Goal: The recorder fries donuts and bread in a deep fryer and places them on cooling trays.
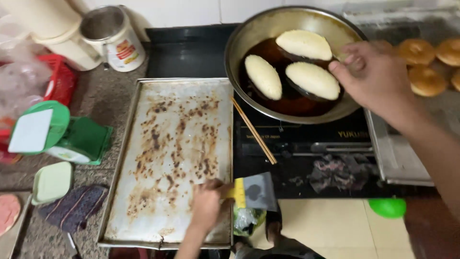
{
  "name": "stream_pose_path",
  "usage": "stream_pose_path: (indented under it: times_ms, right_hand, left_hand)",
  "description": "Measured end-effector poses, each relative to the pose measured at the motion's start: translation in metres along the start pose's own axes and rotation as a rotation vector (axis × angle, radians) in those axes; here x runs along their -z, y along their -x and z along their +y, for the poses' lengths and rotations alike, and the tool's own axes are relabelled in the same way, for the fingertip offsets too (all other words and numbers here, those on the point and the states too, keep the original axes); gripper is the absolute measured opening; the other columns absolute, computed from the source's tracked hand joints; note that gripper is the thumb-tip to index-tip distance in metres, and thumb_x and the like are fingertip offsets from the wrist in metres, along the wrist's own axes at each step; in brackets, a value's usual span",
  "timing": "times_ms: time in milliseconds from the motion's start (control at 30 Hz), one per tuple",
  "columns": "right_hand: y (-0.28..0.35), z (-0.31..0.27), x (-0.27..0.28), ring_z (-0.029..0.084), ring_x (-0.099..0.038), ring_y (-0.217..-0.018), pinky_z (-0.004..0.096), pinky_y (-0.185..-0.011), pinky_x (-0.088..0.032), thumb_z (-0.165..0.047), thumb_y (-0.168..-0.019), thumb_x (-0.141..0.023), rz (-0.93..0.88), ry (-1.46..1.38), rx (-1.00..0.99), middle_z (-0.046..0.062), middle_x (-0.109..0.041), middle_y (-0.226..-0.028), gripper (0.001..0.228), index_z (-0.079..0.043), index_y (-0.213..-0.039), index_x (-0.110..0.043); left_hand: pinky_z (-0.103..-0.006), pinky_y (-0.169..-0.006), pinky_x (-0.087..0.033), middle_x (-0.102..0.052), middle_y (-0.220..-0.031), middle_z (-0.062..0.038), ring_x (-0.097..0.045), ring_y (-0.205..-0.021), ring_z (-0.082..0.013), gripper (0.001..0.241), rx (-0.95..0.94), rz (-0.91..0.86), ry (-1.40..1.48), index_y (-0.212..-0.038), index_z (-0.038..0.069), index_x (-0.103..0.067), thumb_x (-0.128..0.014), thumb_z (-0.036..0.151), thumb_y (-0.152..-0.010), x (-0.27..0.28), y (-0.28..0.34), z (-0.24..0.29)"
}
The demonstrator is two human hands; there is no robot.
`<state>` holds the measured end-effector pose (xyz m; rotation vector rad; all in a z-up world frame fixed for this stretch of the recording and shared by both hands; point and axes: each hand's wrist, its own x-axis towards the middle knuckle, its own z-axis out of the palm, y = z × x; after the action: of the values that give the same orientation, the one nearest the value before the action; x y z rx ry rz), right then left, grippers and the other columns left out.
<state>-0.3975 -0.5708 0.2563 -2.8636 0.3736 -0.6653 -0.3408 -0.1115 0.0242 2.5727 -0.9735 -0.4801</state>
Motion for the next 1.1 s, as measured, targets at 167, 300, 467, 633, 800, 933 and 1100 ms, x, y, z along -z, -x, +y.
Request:
stream_pose_path:
  times_ms: [167,300,467,633,800,933,1100]
  right_hand:
    - [0.065,-0.008,0.017,0.026,-0.067,-0.081,0.04,-0.068,-0.054,-0.009,-0.122,-0.084,0.124,-0.063,-0.182,0.016,-0.078,-0.112,0.035,0.014,-0.147,-0.08]
    - [0.105,0.011,0.031,0.024,-0.064,-0.074,0.037,-0.067,-0.051,-0.005,-0.122,-0.083,0.19,-0.088,-0.269,0.015,-0.077,-0.101,0.023,0.012,-0.138,-0.081]
    - [0.134,0.031,0.051,0.023,-0.069,-0.082,0.037,-0.072,-0.055,-0.009,-0.126,-0.083,0.188,-0.072,-0.327,0.015,-0.081,-0.108,0.026,0.01,-0.143,-0.082]
    - [0.135,0.066,0.06,0.019,-0.06,-0.074,0.033,-0.064,-0.047,-0.008,-0.124,-0.078,0.153,-0.274,-0.372,0.012,-0.076,-0.098,0.023,0.008,-0.141,-0.079]
    - [0.128,0.097,0.063,0.021,-0.07,-0.087,0.031,-0.075,-0.053,-0.009,-0.126,-0.07,0.067,-0.48,-0.425,0.015,-0.079,-0.11,0.029,0.009,-0.149,-0.071]
    - [0.124,0.143,0.034,0.023,-0.074,-0.091,0.032,-0.079,-0.057,-0.003,-0.125,-0.067,0.017,-0.62,-0.303,0.019,-0.08,-0.113,0.026,0.011,-0.147,-0.069]
    - [0.117,0.15,0.058,0.027,-0.078,-0.093,0.037,-0.078,-0.063,0.003,-0.119,-0.07,-0.091,-0.564,-0.312,0.021,-0.082,-0.115,0.031,0.008,-0.149,-0.071]
  left_hand:
    - [-0.051,-0.097,-0.051,-0.075,-0.123,-0.009,-0.065,-0.113,-0.0341,0.05,-0.298,0.119,0.039,-0.134,0.023,-0.087,-0.089,0.02,-0.084,-0.076,-0.041,0.027]
    - [-0.048,-0.092,-0.047,-0.07,-0.12,-0.006,-0.062,-0.107,-0.0327,0.056,-0.32,0.18,0.035,-0.14,0.022,-0.084,-0.088,0.018,-0.083,-0.112,-0.065,0.063]
    - [-0.0475,-0.096,-0.047,-0.067,-0.124,-0.008,-0.06,-0.111,-0.0327,0.051,-0.303,0.209,0.035,-0.139,0.02,-0.084,-0.085,0.018,-0.088,-0.13,-0.082,0.072]
    - [-0.0491,-0.099,-0.051,-0.065,-0.132,-0.01,-0.059,-0.116,-0.0357,0.051,-0.223,0.206,-0.05,-0.139,0.024,-0.084,-0.08,0.018,-0.088,-0.137,-0.091,0.071]
    - [-0.052,-0.11,-0.05,-0.066,-0.133,-0.013,-0.06,-0.119,-0.0379,0.059,-0.189,0.219,-0.076,-0.143,0.023,-0.083,-0.076,0.02,-0.085,-0.14,-0.079,0.075]
    - [-0.0539,-0.117,-0.046,-0.07,-0.131,-0.01,-0.058,-0.124,-0.0367,0.058,-0.139,0.279,-0.131,-0.144,0.021,-0.083,-0.076,0.018,-0.086,-0.133,-0.067,0.083]
    - [-0.0469,-0.106,-0.055,-0.075,-0.134,-0.015,-0.068,-0.121,-0.0331,0.075,0.06,0.563,-0.117,-0.167,0.008,-0.062,-0.079,0.019,-0.095,-0.101,-0.057,0.093]
